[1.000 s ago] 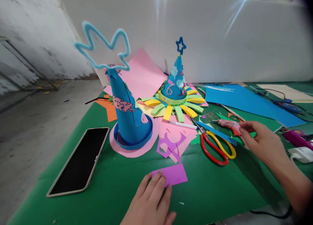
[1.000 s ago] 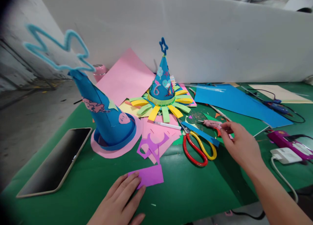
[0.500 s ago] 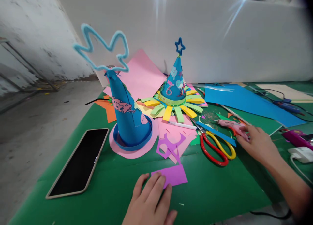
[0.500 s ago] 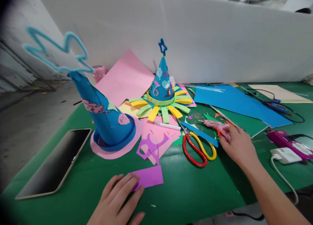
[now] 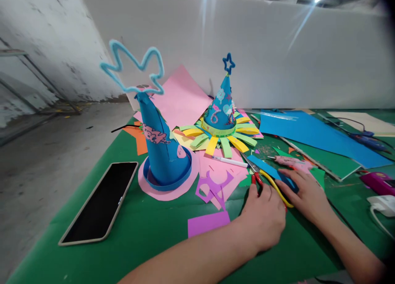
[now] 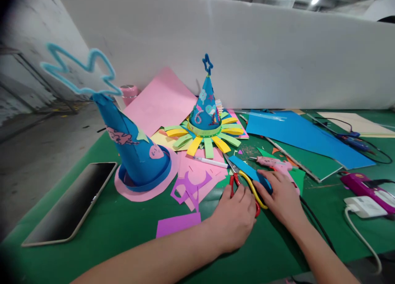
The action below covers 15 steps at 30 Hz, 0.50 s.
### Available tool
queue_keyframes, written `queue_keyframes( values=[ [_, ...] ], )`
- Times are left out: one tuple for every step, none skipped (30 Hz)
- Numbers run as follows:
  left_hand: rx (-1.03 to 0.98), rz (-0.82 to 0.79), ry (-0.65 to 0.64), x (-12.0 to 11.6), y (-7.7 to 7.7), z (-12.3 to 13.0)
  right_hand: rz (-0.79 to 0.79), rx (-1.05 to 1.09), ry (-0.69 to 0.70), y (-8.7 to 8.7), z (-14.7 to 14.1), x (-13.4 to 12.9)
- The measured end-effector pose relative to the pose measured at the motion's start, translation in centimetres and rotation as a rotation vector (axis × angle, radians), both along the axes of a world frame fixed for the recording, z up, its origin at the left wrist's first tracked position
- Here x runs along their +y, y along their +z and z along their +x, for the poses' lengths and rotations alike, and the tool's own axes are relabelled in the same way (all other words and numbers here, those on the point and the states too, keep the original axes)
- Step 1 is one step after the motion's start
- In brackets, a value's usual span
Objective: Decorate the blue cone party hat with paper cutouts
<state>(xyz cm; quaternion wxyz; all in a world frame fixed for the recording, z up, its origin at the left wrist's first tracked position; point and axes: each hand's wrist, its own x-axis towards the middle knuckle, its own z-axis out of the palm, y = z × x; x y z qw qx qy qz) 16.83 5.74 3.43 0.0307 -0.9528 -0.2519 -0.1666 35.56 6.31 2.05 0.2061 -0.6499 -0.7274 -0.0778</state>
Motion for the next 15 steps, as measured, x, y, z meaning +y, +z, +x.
queue_keyframes(
  values=[
    [-0.007, -0.006, 0.002, -0.2, -0.3, -0.1, 0.018, 0.025, 0.014, -0.1, -0.1, -0.3],
    [-0.015, -0.017, 0.008, -0.4, -0.4, -0.4, 0.023, 0.048, 0.042, -0.1, -0.2, -0.8],
    [-0.024, -0.028, 0.015, -0.6, -0.4, -0.6, 0.009, 0.064, 0.085, 0.0, -0.3, -1.2],
    [-0.033, -0.042, 0.025, -0.8, -0.3, -0.8, -0.016, 0.071, 0.132, 0.2, -0.4, -1.7],
    [-0.042, -0.055, 0.034, -1.0, -0.2, -0.9, -0.046, 0.076, 0.175, 0.4, -0.4, -2.0],
    [-0.049, -0.066, 0.043, -1.0, -0.1, -1.0, -0.068, 0.087, 0.207, 0.6, -0.4, -2.3],
    [-0.056, -0.078, 0.047, -1.0, -0.1, -1.0, -0.081, 0.107, 0.219, 0.8, -0.4, -2.3],
    [-0.062, -0.09, 0.048, -1.0, 0.0, -0.9, -0.085, 0.134, 0.199, 1.0, -0.3, -2.2],
    [-0.067, -0.102, 0.044, -0.9, 0.0, -0.8, -0.082, 0.16, 0.143, 1.2, -0.2, -1.9],
    [-0.07, -0.113, 0.038, -0.8, -0.1, -0.7, -0.08, 0.178, 0.063, 1.3, -0.1, -1.4],
    [-0.071, -0.123, 0.028, -0.7, -0.1, -0.7, -0.087, 0.186, -0.019, 1.4, 0.0, -0.7],
    [-0.071, -0.132, 0.02, -0.6, -0.1, -0.6, -0.099, 0.178, -0.094, 1.5, 0.1, 0.0],
    [-0.071, -0.139, 0.013, -0.5, -0.1, -0.6, -0.113, 0.165, -0.136, 1.6, 0.2, 0.7],
    [-0.071, -0.145, 0.008, -0.5, -0.2, -0.7, -0.126, 0.15, -0.156, 1.7, 0.2, 1.4],
    [-0.07, -0.15, 0.002, -0.4, -0.2, -0.7, -0.133, 0.138, -0.156, 1.8, 0.2, 2.0]
  ],
)
